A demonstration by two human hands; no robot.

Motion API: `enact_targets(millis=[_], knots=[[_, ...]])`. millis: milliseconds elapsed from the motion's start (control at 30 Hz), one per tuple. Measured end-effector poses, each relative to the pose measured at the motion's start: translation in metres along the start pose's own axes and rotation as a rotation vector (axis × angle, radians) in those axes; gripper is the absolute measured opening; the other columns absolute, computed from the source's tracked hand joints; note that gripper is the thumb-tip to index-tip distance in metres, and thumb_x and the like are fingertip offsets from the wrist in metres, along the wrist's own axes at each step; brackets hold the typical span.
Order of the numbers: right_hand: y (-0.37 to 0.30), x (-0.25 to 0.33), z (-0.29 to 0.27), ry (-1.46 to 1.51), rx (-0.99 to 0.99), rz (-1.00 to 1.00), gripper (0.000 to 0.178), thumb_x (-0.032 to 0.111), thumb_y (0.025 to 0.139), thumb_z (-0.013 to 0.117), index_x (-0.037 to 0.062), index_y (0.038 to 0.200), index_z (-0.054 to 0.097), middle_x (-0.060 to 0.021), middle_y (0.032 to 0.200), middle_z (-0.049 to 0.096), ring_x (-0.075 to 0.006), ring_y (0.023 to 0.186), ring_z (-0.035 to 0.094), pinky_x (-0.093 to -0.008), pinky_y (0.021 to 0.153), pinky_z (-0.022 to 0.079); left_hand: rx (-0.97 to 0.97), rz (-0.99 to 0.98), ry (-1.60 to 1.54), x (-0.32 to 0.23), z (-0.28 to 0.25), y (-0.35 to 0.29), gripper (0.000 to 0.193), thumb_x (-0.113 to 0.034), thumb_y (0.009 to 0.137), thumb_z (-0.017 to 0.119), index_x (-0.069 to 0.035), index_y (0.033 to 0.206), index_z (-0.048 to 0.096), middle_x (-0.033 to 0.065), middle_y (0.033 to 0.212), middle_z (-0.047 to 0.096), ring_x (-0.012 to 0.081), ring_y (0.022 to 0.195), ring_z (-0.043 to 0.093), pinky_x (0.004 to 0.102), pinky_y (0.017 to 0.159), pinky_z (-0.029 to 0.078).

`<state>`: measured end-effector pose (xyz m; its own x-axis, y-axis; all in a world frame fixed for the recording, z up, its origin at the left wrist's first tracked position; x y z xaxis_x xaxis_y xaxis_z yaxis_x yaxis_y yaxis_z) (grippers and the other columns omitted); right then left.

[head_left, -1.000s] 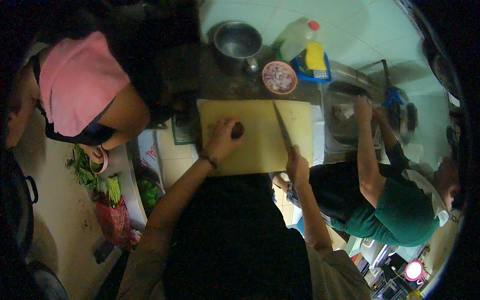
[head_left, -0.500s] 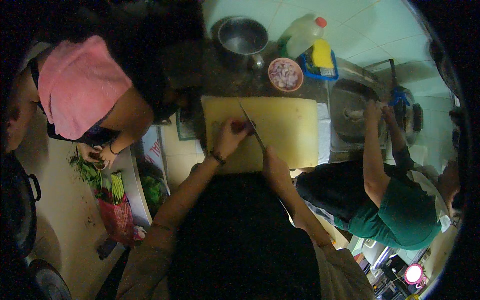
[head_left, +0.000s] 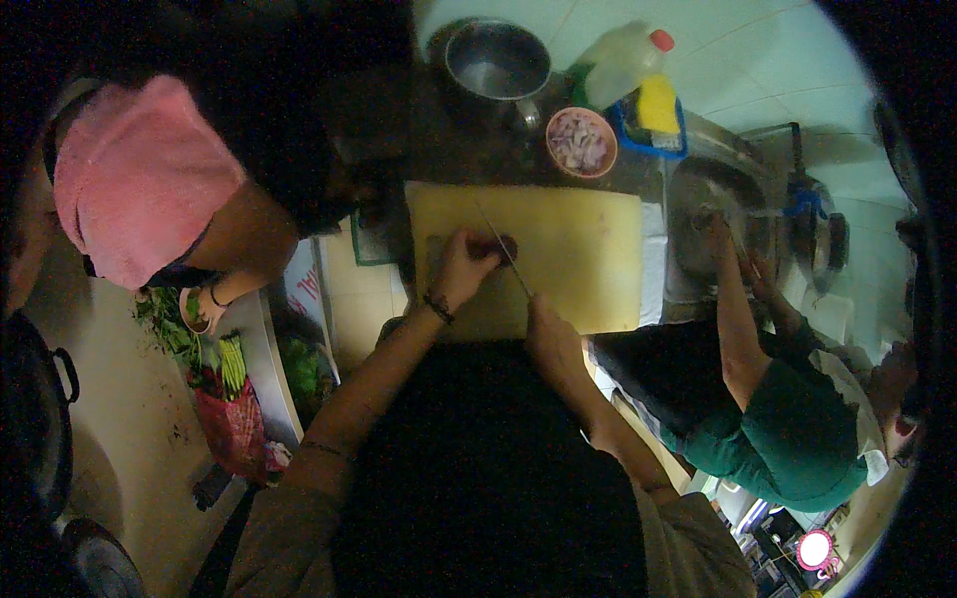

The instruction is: The person chops an onion on a cutting board, transfers the pieces into a bowl, and stores the bowl in the refrigerator. They then wash the cutting board and knife, retrieve a plastic bag from the freezer, and wash a pot in the sink.

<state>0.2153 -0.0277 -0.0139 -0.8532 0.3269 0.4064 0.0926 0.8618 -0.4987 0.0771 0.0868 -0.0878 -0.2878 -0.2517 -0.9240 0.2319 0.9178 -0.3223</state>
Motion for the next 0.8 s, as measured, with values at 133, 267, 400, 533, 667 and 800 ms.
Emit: enact_targets(millis=[133, 267, 400, 533, 667, 800], knots=[[0.021, 0.0, 0.013, 0.038, -0.075, -0.06, 0.033, 0.01, 0.09, 0.04, 0.0008, 0.122, 0.037, -0.0312, 0.086, 0.062, -0.0492, 0.077, 0.061, -0.0562, 0.065, 0.047, 0.002, 0.002, 0.046, -0.004, -0.004, 0.004, 0.035, -0.017, 0.077, 0.076, -0.002, 0.101, 0.055, 0.0078, 0.097, 0.064, 0.019, 0.092, 0.061, 0.0325, 0.082, 0.049], [0.06, -0.013, 0.046, 0.11, -0.013, -0.005, 0.043, 0.014, 0.094, 0.037, -0.0009, 0.134, 0.032, -0.0328, 0.099, 0.06, -0.0476, 0.086, 0.061, -0.0546, 0.073, 0.048, -0.034, 0.079, 0.149, -0.022, -0.006, 0.001, 0.035, -0.017, 0.077, 0.076, -0.002, 0.1, 0.055, 0.0082, 0.095, 0.063, 0.0199, 0.088, 0.061, 0.0331, 0.078, 0.05], [0.072, -0.019, 0.04, 0.444, -0.133, -0.159, 0.039, 0.019, 0.097, 0.039, -0.0021, 0.13, 0.039, -0.0309, 0.109, 0.058, -0.0455, 0.097, 0.058, -0.0502, 0.082, 0.047, 0.077, 0.14, 0.169, -0.04, 0.009, -0.012, 0.034, -0.018, 0.077, 0.075, -0.004, 0.099, 0.054, 0.0108, 0.095, 0.062, 0.0236, 0.086, 0.061, 0.0357, 0.076, 0.049], [0.041, -0.043, 0.016, 0.454, -0.146, -0.084, 0.033, 0.018, 0.097, 0.043, -0.0009, 0.124, 0.047, -0.0287, 0.111, 0.057, -0.0442, 0.102, 0.055, -0.0468, 0.087, 0.045, 0.171, 0.393, 0.507, -0.068, 0.019, -0.016, 0.029, -0.017, 0.079, 0.07, -0.005, 0.099, 0.054, 0.0143, 0.102, 0.06, 0.0304, 0.09, 0.06, 0.0404, 0.075, 0.05], [0.008, -0.051, -0.004, 0.573, -0.141, -0.066, 0.029, 0.016, 0.096, 0.045, 0.0006, 0.12, 0.049, -0.0295, 0.109, 0.057, -0.0461, 0.1, 0.055, -0.0467, 0.086, 0.044, 0.277, 0.488, 0.565, -0.074, 0.029, -0.011, 0.025, -0.015, 0.081, 0.065, -0.005, 0.102, 0.056, 0.0165, 0.11, 0.057, 0.0357, 0.101, 0.056, 0.0445, 0.08, 0.05], [-0.002, -0.055, -0.006, 0.509, -0.171, -0.021, 0.023, 0.017, 0.097, 0.044, 0.0003, 0.111, 0.05, -0.0289, 0.098, 0.058, -0.0451, 0.092, 0.056, -0.0463, 0.078, 0.044, 0.454, 0.548, 0.566, -0.06, 0.06, -0.019, 0.028, -0.014, 0.081, 0.064, -0.006, 0.107, 0.058, 0.016, 0.113, 0.055, 0.0356, 0.107, 0.054, 0.0434, 0.088, 0.049]])
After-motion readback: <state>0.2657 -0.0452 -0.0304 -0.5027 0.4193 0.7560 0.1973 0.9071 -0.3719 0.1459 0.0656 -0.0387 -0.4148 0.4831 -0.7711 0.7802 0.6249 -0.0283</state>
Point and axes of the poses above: each hand's wrist, its own y-axis towards the middle knuckle, its own z-axis out of the palm, x = y × z, the point moved 8 cm from there along y, towards the middle knuckle
